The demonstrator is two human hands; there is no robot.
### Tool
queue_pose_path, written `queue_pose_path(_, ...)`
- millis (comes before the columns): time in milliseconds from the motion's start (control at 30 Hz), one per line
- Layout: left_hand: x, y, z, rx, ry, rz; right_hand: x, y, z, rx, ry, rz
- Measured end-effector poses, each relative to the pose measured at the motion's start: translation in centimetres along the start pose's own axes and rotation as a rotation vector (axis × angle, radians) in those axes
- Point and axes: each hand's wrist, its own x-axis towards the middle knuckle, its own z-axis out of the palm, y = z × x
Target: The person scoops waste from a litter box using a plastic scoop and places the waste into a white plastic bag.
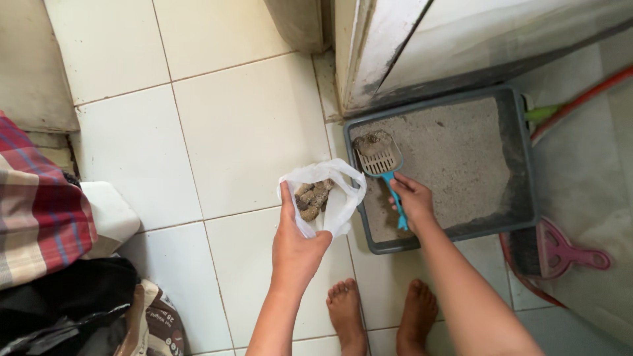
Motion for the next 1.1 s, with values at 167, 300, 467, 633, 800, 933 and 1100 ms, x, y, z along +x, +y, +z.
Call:
queue_pose_path(167,-0.3,0.2,-0.1,0.043,-0.003,-0.004,-1.8,0.5,-3.6,0.038,-0.010,0.009)
queue_pose_path(300,-1.1,1.2,0.1,0.023,-0.024,-0.032,-4.4,0.3,-7.3,0.113,-0.034,0.020)
queue_pose_path(467,-2.4,3.5,0.8,0.000,-0.058,-0.075,-8.4,-0.8,-10.7,0.191,-0.024,0.046)
queue_pose_path(633,-3.8,5.8,1.8,0.015,-0.086,-0.084,-11.4,-2.6,-12.6,0.188,0.015,0.022)
queue_pose_path(800,-4.3,6.6,3.1,0.043,-0.091,-0.073,-12.9,-4.5,-14.3,0.172,-0.014,0.011)
queue_pose_path(933,-4.7,7.1,4.1,0.018,-0.046,0.001,-14.1,-6.2,-15.5,0.125,0.017,0.028)
queue_pose_path(1100,-5.5,8.3,5.1,0.039,-0.039,-0.030,-14.9,-7.5,-16.8,0.079,-0.033,0.030)
